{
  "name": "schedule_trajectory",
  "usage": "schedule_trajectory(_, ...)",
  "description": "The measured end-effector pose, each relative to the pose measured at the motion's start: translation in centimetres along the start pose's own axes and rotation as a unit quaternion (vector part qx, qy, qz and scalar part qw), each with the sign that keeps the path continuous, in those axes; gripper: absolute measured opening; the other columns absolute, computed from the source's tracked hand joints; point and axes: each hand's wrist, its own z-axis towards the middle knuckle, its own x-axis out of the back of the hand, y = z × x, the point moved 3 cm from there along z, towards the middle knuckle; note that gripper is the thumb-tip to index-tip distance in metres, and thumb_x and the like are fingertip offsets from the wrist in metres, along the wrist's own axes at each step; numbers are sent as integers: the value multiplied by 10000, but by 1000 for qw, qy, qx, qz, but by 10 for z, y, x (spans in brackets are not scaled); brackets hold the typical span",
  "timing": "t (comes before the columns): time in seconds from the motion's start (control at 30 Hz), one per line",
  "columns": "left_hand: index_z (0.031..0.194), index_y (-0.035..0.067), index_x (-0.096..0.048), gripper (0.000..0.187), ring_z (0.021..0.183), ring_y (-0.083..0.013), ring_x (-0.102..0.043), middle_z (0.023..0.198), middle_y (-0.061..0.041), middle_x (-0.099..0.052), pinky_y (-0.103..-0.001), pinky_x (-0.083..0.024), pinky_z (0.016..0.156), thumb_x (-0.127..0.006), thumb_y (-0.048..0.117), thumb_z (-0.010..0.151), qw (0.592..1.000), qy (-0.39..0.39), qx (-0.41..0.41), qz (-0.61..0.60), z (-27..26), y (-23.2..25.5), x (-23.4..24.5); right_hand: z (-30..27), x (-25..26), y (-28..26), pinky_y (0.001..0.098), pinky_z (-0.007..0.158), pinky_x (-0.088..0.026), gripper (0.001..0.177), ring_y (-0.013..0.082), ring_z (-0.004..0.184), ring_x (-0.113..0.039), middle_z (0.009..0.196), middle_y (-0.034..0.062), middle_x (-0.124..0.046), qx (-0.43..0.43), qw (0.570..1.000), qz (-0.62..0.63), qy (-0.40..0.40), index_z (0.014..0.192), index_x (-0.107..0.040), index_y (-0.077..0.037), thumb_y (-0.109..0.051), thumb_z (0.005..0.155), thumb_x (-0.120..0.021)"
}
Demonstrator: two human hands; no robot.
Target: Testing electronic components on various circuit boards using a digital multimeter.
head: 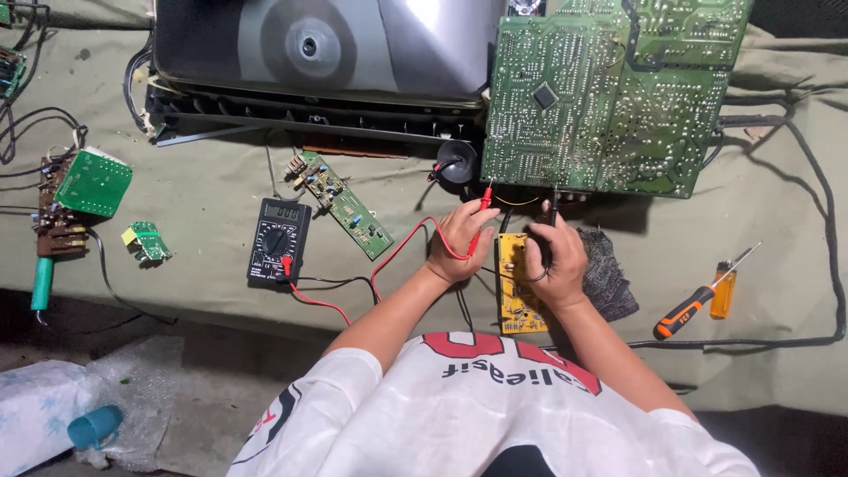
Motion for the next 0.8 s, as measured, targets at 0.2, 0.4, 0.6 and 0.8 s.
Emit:
schedule_trajectory(0.2,1278,148,-681,304,933,-360,-702,1190,-134,-649,-430,-559,801,-560,248,1017,1000,11,6,-17,-5,-7,0,24,-22,-32,472,839,-544,199,409,943,-699,1242,240,-705,30,999,33,-17,1101,-733,-92,-220,955,-691)
schedule_trajectory(0.4,1257,120,-692,294,942,-346,-708,1179,-137,-662,-410,-564,817,-564,242,1022,999,27,10,-26,1,-4,5,37,-38,-33,486,843,-550,184,405,886,-707,1151,243,-725,53,996,69,-28,1082,-750,-81,-184,954,-667)
schedule_trajectory(0.6,1250,111,-695,324,938,-352,-705,1165,-142,-662,-418,-560,825,-539,295,1034,998,21,23,-48,1,-4,6,33,-42,-26,492,855,-551,188,397,911,-721,1149,233,-732,47,994,84,-43,1074,-751,-70,-177,960,-645)
schedule_trajectory(0.8,1252,107,-691,337,941,-364,-702,1157,-151,-662,-431,-558,816,-522,307,1040,998,24,26,-57,4,-2,7,36,-40,-29,504,833,-547,186,425,870,-706,1093,251,-724,40,994,81,-55,1093,-735,-52,-151,981,-624)
